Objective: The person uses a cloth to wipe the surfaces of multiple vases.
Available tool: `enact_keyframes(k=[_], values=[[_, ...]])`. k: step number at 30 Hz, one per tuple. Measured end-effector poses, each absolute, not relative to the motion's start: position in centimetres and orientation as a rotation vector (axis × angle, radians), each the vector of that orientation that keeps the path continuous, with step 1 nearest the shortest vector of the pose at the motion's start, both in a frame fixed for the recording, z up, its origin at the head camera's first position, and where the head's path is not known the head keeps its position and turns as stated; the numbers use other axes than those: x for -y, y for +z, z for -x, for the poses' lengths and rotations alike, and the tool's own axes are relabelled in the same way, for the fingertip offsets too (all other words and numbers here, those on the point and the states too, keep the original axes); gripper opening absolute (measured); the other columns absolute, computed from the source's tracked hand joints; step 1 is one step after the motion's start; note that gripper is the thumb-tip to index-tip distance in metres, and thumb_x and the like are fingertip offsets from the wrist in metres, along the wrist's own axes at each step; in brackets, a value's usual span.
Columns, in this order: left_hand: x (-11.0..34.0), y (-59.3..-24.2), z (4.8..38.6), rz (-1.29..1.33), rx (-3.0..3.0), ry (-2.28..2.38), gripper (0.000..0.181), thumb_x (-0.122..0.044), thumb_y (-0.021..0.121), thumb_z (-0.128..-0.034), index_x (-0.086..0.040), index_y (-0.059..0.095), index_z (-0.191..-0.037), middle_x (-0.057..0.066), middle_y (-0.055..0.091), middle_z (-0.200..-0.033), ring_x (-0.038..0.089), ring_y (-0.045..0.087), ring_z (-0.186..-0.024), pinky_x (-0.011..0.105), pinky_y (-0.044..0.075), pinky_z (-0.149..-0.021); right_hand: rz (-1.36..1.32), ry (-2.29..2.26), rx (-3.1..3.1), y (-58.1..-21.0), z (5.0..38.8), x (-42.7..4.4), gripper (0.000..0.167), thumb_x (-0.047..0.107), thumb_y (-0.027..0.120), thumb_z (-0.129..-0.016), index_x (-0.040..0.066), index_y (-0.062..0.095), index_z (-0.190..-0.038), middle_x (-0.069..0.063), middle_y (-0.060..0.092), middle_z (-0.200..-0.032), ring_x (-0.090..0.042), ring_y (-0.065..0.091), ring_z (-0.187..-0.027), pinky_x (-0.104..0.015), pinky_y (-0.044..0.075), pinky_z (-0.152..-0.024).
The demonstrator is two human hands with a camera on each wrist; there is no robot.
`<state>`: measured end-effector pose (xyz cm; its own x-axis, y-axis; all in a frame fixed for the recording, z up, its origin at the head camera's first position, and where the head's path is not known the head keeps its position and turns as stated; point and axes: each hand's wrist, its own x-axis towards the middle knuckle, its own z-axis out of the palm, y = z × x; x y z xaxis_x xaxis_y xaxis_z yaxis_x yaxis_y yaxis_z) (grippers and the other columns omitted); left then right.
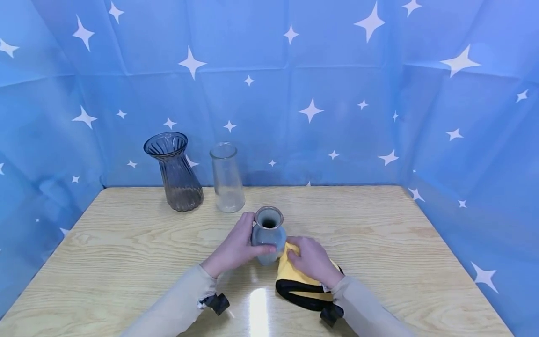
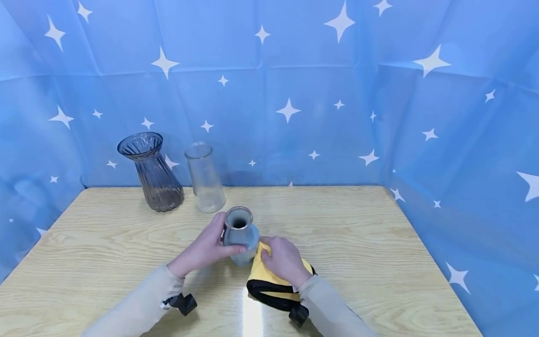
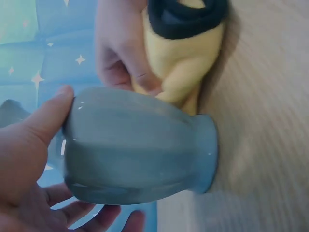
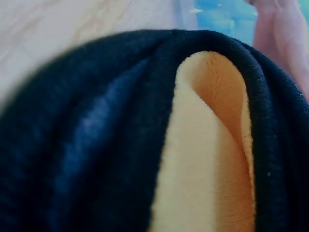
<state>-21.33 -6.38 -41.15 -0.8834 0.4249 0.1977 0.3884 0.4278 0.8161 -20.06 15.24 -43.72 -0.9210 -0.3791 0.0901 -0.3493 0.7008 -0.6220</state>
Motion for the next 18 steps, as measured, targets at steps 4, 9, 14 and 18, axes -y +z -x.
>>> enact_keyframes(k=[4,9,14,18], values=[[6.8,-40.7,21.8,-0.769,-2.621,1.477,0.060,-0.023,0.085,-0.0752,-0.005,0.049,-0.120,0.006,0.051,-0.110,0.020,0.052,-0.098,0.039,0.045,-0.085,0.620,-0.826,-2.965,-43.5,20.1,-14.4,0.023,0.004,0.063,-0.085,0.000,0.066,-0.107,0.001,0.052,-0.072,-0.012,0.040,-0.055,-0.027,0.035,-0.048],[6.9,-40.3,22.0,-0.782,-2.630,1.440,0.064,-0.023,0.086,-0.0738,-0.004,0.050,-0.123,0.005,0.053,-0.110,0.021,0.054,-0.100,0.041,0.046,-0.086,0.576,-0.712,-2.997,-43.3,20.1,-13.8,0.015,0.007,0.066,-0.083,0.004,0.058,-0.095,0.001,0.046,-0.066,-0.016,0.043,-0.058,-0.028,0.033,-0.046],[6.7,-40.0,22.0,-0.813,-2.592,1.444,0.070,-0.017,0.085,-0.0747,-0.001,0.047,-0.132,0.010,0.054,-0.118,0.025,0.053,-0.108,0.044,0.043,-0.094,0.495,-0.973,-2.863,-43.4,20.2,-14.4,0.034,0.004,0.065,-0.083,0.000,0.058,-0.116,0.000,0.048,-0.065,-0.012,0.041,-0.052,-0.026,0.033,-0.045],[6.7,-39.7,22.2,-0.804,-2.584,1.424,0.068,-0.015,0.085,-0.0743,-0.003,0.050,-0.131,0.011,0.056,-0.118,0.027,0.054,-0.110,0.045,0.043,-0.096,0.388,-1.246,-2.748,-43.3,20.0,-15.2,0.036,0.002,0.063,-0.085,0.000,0.059,-0.120,-0.004,0.057,-0.077,-0.012,0.047,-0.055,-0.028,0.041,-0.053]])
